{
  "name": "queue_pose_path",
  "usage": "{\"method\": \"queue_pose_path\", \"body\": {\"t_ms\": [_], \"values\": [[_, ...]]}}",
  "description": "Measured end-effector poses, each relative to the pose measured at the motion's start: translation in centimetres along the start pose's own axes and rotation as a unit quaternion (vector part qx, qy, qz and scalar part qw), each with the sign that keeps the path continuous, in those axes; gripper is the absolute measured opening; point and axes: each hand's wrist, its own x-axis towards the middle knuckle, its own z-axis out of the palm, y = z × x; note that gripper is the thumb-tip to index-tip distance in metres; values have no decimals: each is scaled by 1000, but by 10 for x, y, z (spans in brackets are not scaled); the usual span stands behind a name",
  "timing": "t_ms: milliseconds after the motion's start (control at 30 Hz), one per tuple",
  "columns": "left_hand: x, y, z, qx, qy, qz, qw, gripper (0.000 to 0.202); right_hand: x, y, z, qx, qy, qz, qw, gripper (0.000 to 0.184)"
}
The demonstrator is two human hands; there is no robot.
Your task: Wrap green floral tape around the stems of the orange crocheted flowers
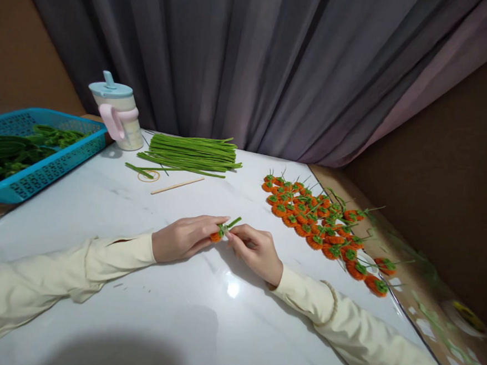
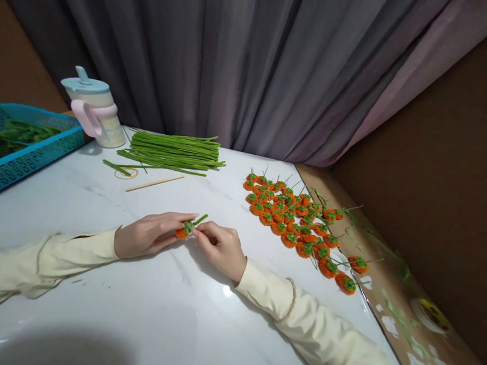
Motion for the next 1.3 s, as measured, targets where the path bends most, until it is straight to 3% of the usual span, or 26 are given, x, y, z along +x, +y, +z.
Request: {"method": "queue_pose_path", "body": {"t_ms": [400,667,1033,1300], "values": [[-4,-6,3,79,6,34,996,31,0,0,0,16,4,1,1000,19],[-4,-4,2,74,13,31,997,33,1,0,0,28,-4,8,1000,18],[-4,-3,1,90,12,51,995,29,11,-7,-4,200,-52,125,970,26],[-4,-3,1,95,12,50,994,28,12,-2,-5,263,-93,121,953,25]]}}
